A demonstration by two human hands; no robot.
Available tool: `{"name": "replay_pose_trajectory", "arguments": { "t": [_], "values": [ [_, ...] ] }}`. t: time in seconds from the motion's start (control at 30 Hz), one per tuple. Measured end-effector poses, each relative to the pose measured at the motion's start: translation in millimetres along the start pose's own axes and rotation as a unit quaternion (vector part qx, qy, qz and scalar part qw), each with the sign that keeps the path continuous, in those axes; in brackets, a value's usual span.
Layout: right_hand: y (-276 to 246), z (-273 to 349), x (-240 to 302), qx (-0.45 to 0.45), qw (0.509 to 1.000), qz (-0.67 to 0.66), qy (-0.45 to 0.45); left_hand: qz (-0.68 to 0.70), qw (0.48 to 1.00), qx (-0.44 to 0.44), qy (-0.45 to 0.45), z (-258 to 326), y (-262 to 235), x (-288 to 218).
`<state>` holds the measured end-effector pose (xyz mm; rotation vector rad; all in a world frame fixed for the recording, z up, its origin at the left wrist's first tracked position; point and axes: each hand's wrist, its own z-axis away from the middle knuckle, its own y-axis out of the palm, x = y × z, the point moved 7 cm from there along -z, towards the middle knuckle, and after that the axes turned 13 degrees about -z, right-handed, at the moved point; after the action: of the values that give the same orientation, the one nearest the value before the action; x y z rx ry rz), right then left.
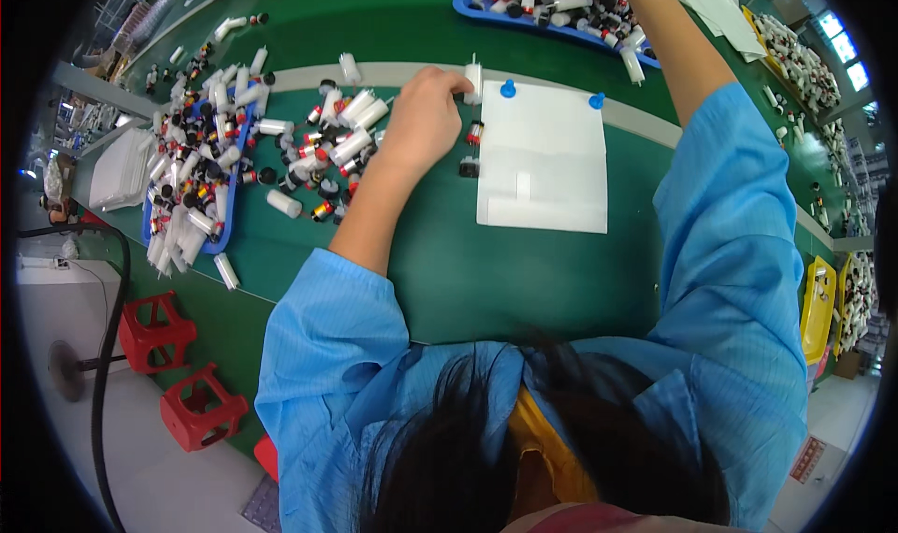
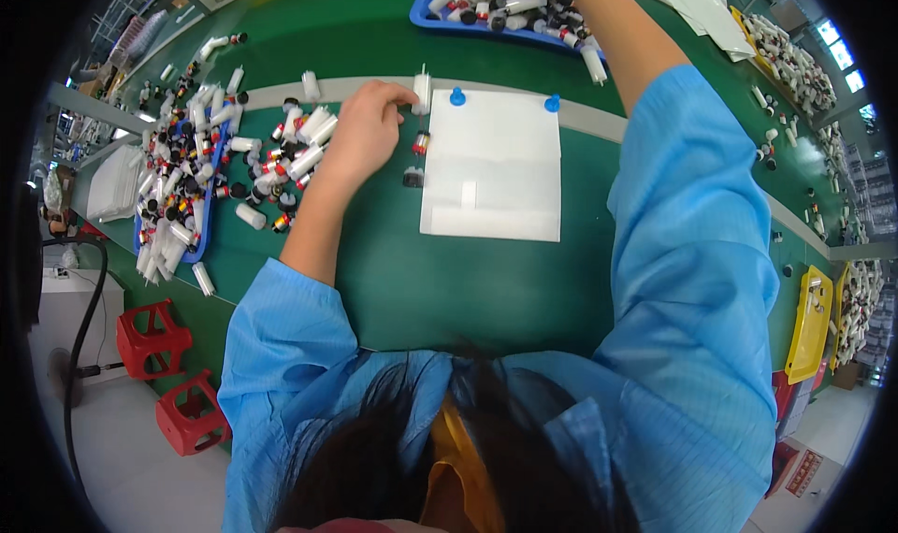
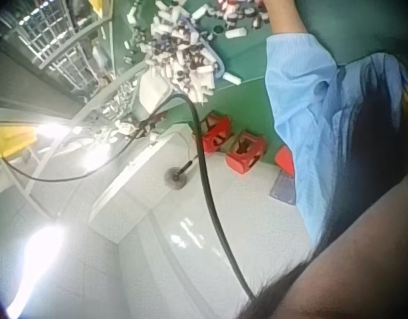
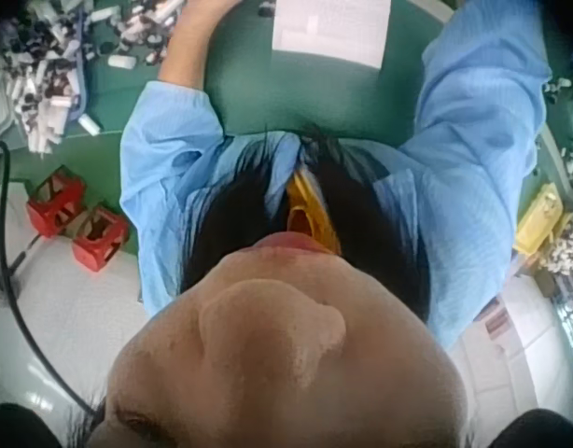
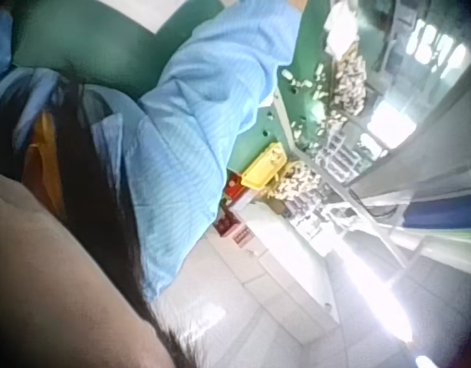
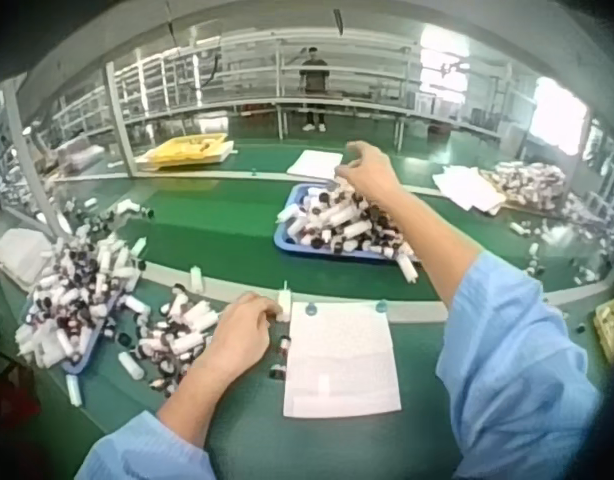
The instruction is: The person assembles small cylindrical components by hand, fitting cylindrical caps onto plastic tubes at an assembly line workstation.
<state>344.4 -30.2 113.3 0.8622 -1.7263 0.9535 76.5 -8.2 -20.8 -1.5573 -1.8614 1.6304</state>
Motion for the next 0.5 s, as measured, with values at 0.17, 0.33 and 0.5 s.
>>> {"name": "replay_pose_trajectory", "arguments": {
  "t": [0.17, 0.33, 0.5],
  "values": [
    [41, 81, -52, -0.010, 1.000, 0.005, -0.020, -0.082, 0.995, 0.012, -0.061, -8, -7, -1],
    [74, 199, -102, 0.078, 0.990, 0.077, 0.090, -0.126, 0.990, -0.055, 0.034, 1, -21, -32],
    [122, 248, -42, 0.104, 0.968, 0.210, -0.086, -0.246, 0.954, 0.172, -0.017, 18, 8, -34]
  ]
}}
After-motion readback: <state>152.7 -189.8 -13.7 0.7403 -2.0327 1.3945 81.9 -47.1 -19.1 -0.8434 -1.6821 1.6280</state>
